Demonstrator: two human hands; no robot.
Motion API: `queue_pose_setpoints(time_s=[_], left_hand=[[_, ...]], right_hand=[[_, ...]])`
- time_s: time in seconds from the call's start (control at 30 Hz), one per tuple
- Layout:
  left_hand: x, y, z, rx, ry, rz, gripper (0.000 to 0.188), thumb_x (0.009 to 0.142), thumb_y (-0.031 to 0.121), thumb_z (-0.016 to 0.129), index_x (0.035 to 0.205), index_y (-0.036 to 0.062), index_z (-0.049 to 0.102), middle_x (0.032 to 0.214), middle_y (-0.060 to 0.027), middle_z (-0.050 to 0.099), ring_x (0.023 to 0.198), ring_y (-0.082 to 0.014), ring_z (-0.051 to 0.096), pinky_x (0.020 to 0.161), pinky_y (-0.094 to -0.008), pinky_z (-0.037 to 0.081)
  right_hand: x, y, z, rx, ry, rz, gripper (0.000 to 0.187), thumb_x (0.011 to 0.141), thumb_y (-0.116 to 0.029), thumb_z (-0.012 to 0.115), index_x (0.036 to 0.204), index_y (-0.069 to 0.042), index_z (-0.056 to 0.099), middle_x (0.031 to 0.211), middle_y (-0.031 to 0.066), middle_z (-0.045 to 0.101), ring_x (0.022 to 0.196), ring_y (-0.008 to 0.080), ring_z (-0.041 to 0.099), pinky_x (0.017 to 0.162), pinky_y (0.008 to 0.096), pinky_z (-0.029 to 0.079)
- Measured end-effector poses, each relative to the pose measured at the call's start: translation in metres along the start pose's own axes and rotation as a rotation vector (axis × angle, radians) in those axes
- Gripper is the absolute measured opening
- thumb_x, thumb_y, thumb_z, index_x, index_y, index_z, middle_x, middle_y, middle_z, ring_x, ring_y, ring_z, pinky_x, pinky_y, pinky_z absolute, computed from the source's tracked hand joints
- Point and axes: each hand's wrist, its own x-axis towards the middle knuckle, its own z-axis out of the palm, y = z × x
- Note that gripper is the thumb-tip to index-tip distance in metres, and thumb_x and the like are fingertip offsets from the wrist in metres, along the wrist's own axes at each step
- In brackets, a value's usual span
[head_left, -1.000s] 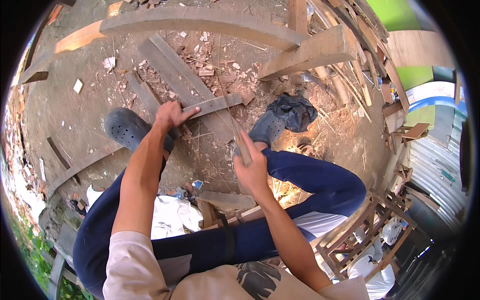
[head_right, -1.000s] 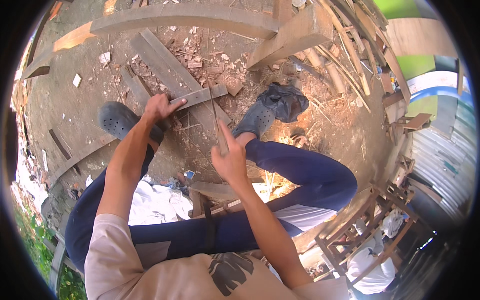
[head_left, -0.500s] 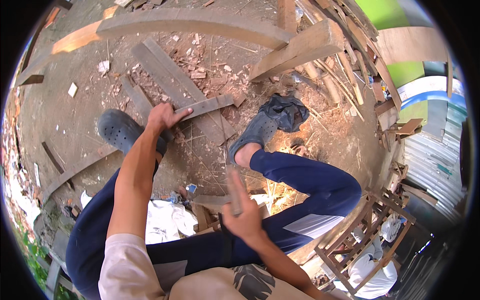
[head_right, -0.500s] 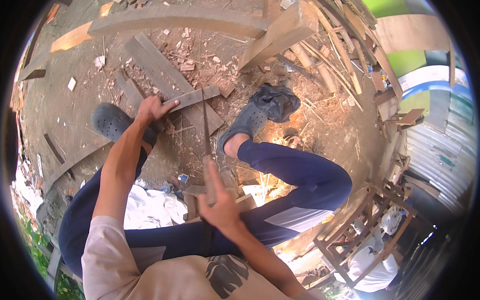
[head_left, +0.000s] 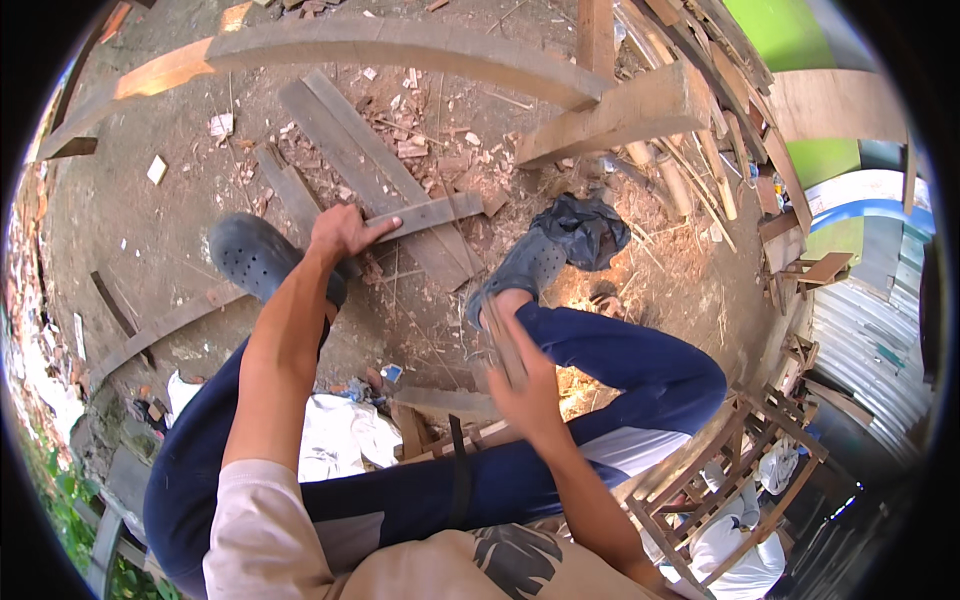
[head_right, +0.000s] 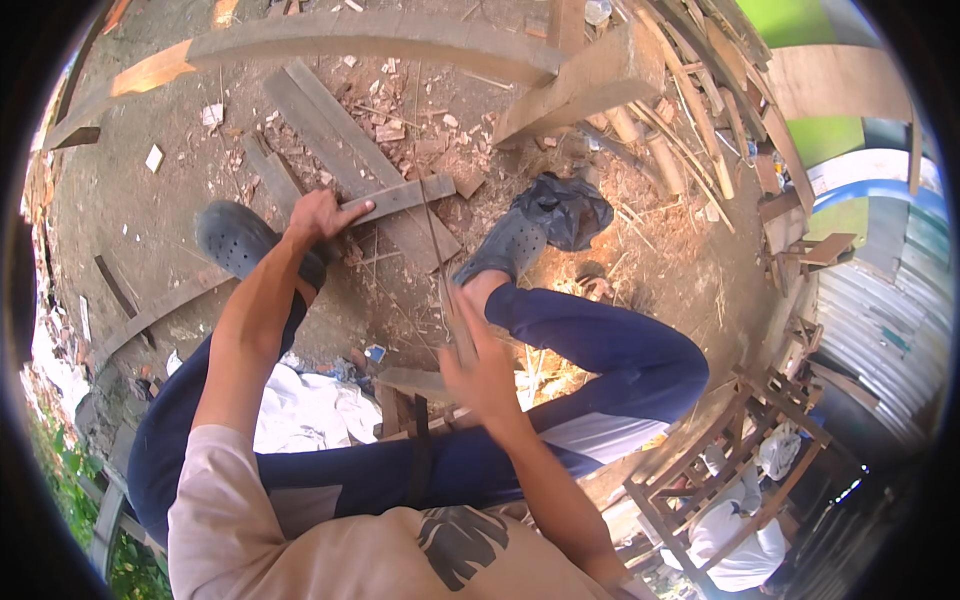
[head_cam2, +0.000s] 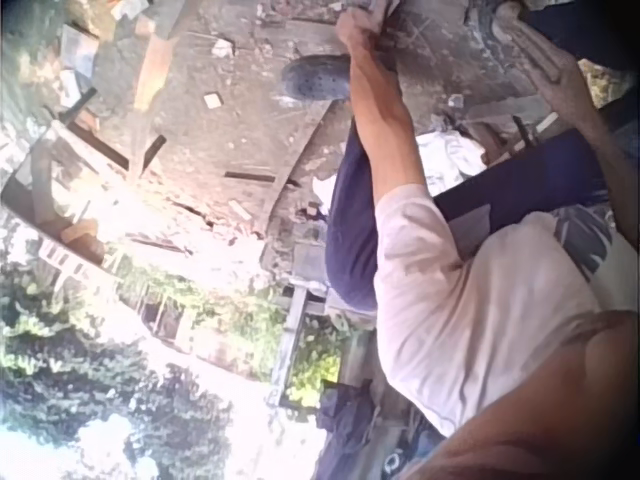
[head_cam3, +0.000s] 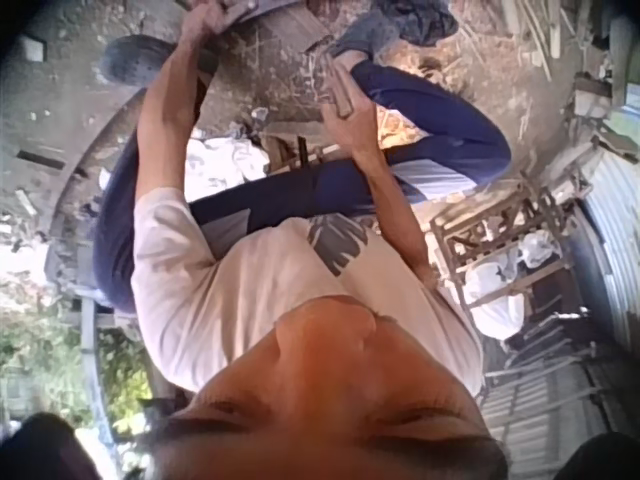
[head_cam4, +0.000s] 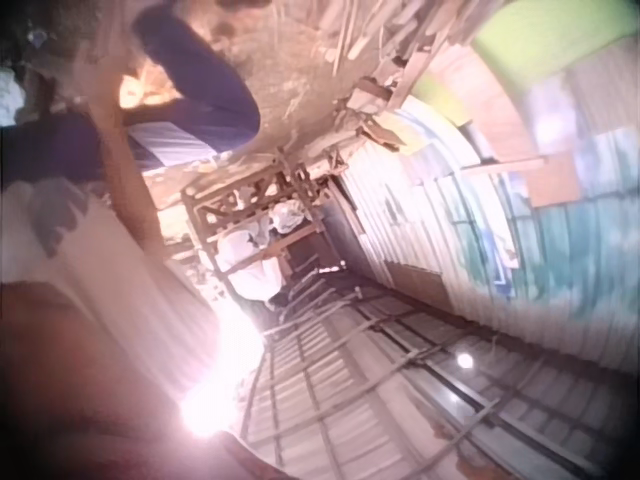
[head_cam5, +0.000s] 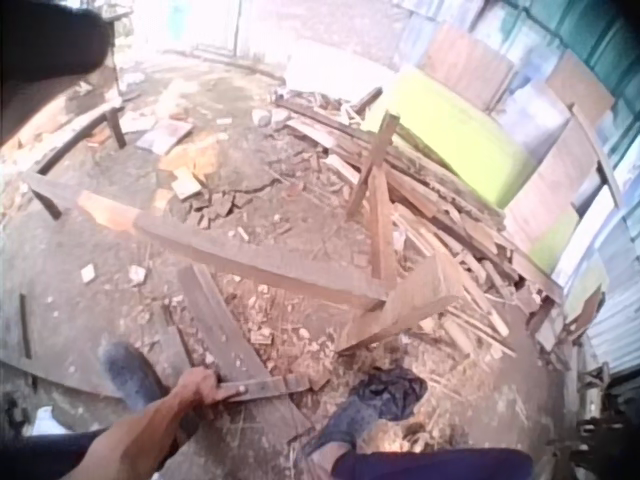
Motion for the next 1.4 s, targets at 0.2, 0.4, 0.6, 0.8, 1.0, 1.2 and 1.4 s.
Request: queue_pose_setpoints(time_s=[0.2, 0.4, 0.6, 0.8, 1.0, 1.2, 1.4], left_hand=[[0.000, 0.005, -0.001, 0.026, -0.035, -0.005, 0.108, 0.079, 0.093, 0.045, 0.084, -0.0105, 0.075, 0.086, -0.0326, 0.071, 0.089, -0.0455, 0.072, 0.082, -0.0496, 0.057], [-0.002, 0.001, 0.000, 0.004, 0.013, 0.028, 0.104, 0.082, 0.089, 0.047, 0.078, -0.0114, 0.073, 0.077, -0.0347, 0.068, 0.084, -0.0482, 0.071, 0.080, -0.0524, 0.056], [0.002, 0.004, -0.003, 0.038, -0.040, 0.011, 0.109, 0.080, 0.093, 0.045, 0.083, -0.0118, 0.075, 0.084, -0.0334, 0.071, 0.089, -0.0458, 0.072, 0.083, -0.0496, 0.057], [-0.003, 0.002, -0.005, 0.000, 0.009, 0.013, 0.105, 0.082, 0.089, 0.047, 0.073, -0.0127, 0.070, 0.076, -0.0356, 0.067, 0.082, -0.0493, 0.070, 0.079, -0.0524, 0.055], [0.000, 0.004, 0.001, 0.012, 0.041, 0.065, 0.101, 0.084, 0.087, 0.048, 0.075, -0.0113, 0.071, 0.077, -0.0355, 0.067, 0.083, -0.0496, 0.070, 0.079, -0.0534, 0.055], [-0.011, 0.003, 0.005, -0.018, 0.162, 0.052, 0.088, 0.093, 0.078, 0.044, 0.096, -0.0042, 0.076, 0.092, -0.0288, 0.073, 0.092, -0.0444, 0.072, 0.084, -0.0497, 0.056], [-0.006, 0.037, 0.037, -0.070, 0.574, 0.118, 0.064, 0.103, 0.051, 0.050, 0.143, 0.0017, 0.052, 0.142, -0.0240, 0.055, 0.137, -0.0381, 0.049, 0.115, -0.0506, 0.035]], right_hand=[[0.055, 0.018, 0.017, -0.021, -0.095, 0.206, 0.069, 0.085, -0.003, 0.058, 0.153, -0.004, 0.046, 0.127, 0.0256, 0.068, 0.097, 0.0346, 0.075, 0.082, 0.0383, 0.056], [-0.022, 0.005, -0.008, -0.053, 0.023, -0.032, 0.068, 0.084, -0.001, 0.060, 0.151, -0.003, 0.049, 0.125, 0.0254, 0.069, 0.100, 0.0263, 0.071, 0.089, 0.0350, 0.054], [0.063, 0.012, 0.013, 0.059, -0.106, 0.304, 0.072, 0.083, -0.001, 0.058, 0.154, -0.005, 0.044, 0.135, 0.0282, 0.063, 0.122, 0.0362, 0.066, 0.098, 0.0376, 0.052], [-0.020, -0.007, -0.017, 0.039, -0.033, 0.045, 0.072, 0.083, -0.003, 0.061, 0.153, -0.009, 0.046, 0.129, 0.0306, 0.064, 0.118, 0.0382, 0.067, 0.095, 0.0379, 0.053], [0.039, -0.004, 0.002, 0.026, -0.059, 0.260, 0.070, 0.084, -0.007, 0.063, 0.152, -0.007, 0.046, 0.115, 0.0313, 0.067, 0.098, 0.0424, 0.071, 0.086, 0.0435, 0.054], [-0.085, -0.045, -0.091, -0.011, 0.067, 0.089, 0.068, 0.082, -0.002, 0.061, 0.150, -0.002, 0.050, 0.106, 0.0219, 0.075, 0.074, 0.0290, 0.076, 0.070, 0.0340, 0.058], [-0.077, -0.014, -0.111, 0.090, 0.212, 0.087, 0.065, 0.084, 0.001, 0.059, 0.149, 0.001, 0.051, 0.114, 0.0223, 0.074, 0.088, 0.0138, 0.073, 0.077, 0.0313, 0.057]])
